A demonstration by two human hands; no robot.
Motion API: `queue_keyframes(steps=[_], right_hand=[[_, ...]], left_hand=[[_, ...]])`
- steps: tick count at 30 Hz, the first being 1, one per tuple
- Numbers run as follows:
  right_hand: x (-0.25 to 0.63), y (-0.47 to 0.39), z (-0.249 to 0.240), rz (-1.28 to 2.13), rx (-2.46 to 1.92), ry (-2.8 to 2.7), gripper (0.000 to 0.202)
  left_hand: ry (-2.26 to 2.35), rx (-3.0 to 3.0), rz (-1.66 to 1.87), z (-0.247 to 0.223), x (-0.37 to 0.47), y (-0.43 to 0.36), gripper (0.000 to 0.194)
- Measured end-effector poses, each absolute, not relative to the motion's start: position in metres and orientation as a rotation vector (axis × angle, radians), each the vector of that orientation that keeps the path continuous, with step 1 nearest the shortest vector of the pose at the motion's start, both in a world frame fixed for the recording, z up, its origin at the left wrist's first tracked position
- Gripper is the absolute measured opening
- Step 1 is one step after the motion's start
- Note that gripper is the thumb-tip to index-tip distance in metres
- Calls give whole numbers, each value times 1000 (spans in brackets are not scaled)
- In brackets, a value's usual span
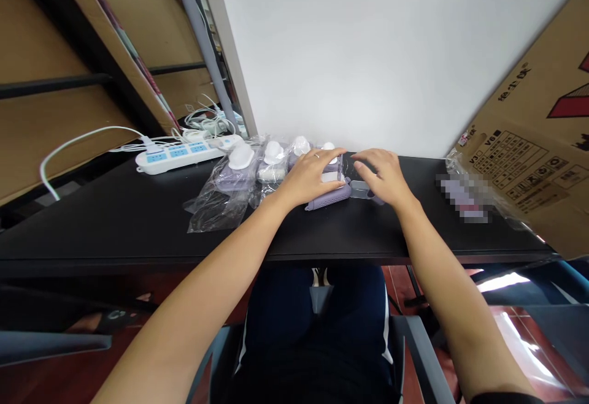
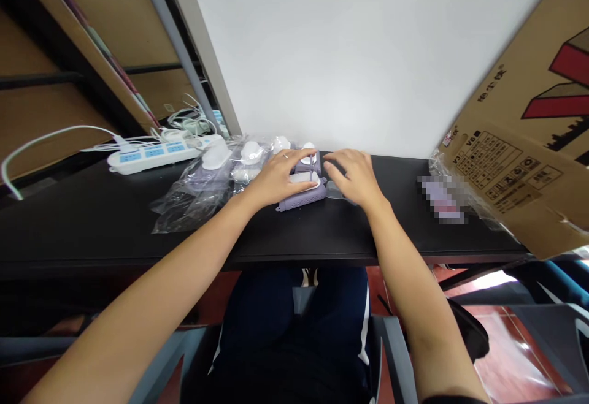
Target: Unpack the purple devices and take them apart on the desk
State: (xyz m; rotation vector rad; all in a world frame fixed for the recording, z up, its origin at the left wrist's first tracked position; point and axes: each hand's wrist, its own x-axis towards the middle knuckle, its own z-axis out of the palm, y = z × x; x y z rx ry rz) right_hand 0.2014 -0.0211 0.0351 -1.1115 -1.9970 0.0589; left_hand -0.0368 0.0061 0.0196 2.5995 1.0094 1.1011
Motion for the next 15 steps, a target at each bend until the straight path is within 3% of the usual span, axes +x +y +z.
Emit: queue_keyframes(steps=[9, 15], right_hand=[[187, -25, 29, 256, -1151, -2092, 37], [188, -24, 27, 265, -1174, -2125, 39]], left_hand=[[929, 2551, 1054, 22, -37, 4, 71], [859, 2312, 1049, 27, -39, 2, 60]])
